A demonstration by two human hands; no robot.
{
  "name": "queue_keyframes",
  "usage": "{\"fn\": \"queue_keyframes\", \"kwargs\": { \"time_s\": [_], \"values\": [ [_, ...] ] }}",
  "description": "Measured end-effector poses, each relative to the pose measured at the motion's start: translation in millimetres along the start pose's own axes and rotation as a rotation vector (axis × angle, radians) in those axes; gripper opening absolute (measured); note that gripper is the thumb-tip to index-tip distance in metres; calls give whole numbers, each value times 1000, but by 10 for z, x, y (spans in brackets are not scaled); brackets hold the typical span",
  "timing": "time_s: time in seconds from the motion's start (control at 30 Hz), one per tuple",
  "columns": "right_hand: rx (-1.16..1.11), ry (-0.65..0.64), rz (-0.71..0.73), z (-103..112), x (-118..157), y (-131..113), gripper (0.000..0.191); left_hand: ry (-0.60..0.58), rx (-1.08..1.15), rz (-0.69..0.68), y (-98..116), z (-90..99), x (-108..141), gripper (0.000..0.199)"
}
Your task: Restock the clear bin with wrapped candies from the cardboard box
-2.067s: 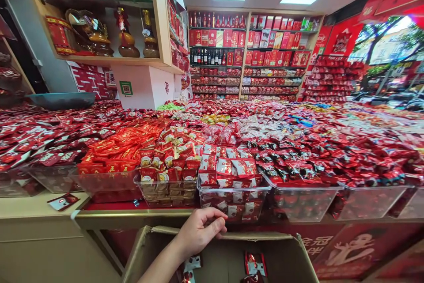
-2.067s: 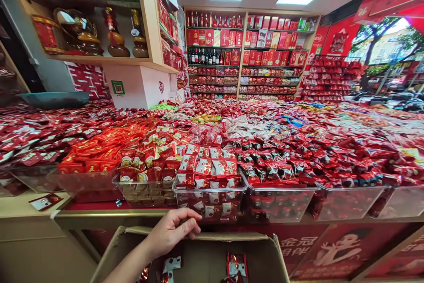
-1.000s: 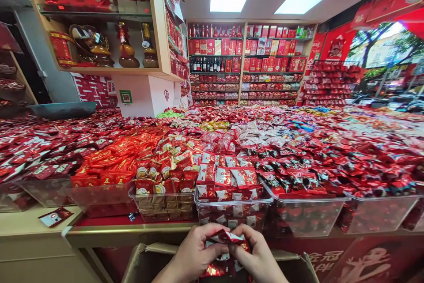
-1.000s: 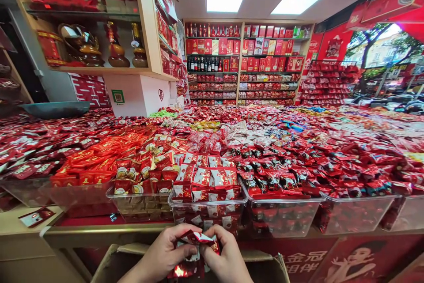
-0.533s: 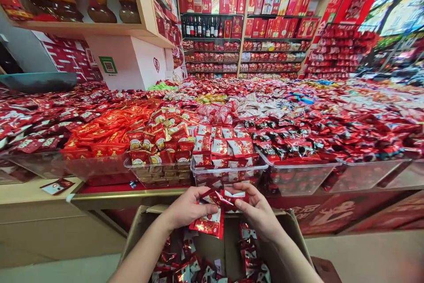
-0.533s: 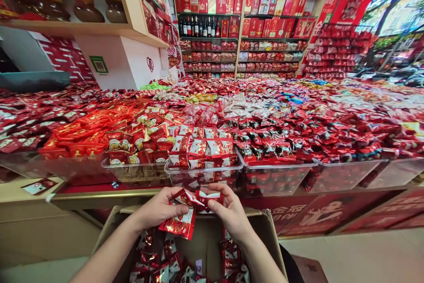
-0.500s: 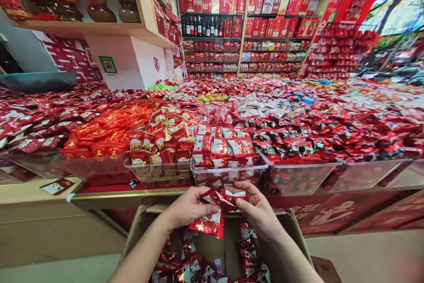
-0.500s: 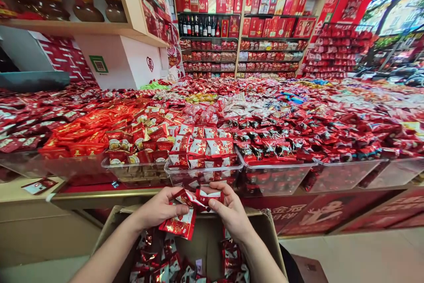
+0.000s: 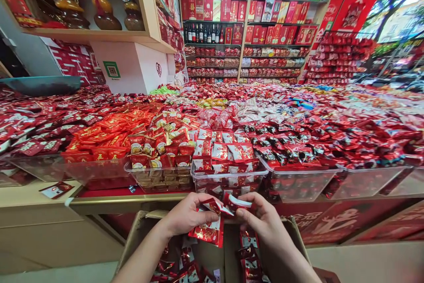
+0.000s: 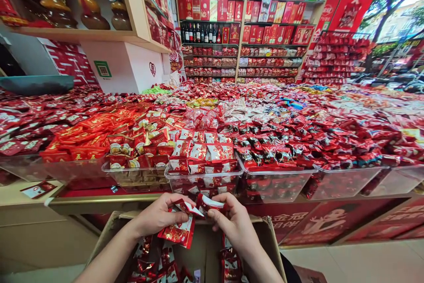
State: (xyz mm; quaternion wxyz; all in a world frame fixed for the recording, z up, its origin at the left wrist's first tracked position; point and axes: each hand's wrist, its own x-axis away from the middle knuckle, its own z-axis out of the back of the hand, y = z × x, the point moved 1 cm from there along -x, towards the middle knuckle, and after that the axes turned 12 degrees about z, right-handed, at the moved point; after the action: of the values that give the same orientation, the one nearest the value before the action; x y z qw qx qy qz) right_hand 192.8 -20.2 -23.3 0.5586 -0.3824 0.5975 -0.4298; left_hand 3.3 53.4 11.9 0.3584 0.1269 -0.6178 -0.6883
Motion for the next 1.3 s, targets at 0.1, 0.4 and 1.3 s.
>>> {"fn": "queue_keyframes", "kwargs": {
  "time_s": [0.1, 0.4, 1.3],
  "values": [
    [262, 76, 316, 17, 32, -12, 17, -70, 25, 40, -24, 30, 2, 32],
    [132, -157, 315, -96, 71, -68, 17, -128, 76, -35, -27, 46, 0, 26],
    [99, 395, 214, 119, -258, -512, 21, -167, 69, 54, -4, 60, 4, 33]
  ]
}}
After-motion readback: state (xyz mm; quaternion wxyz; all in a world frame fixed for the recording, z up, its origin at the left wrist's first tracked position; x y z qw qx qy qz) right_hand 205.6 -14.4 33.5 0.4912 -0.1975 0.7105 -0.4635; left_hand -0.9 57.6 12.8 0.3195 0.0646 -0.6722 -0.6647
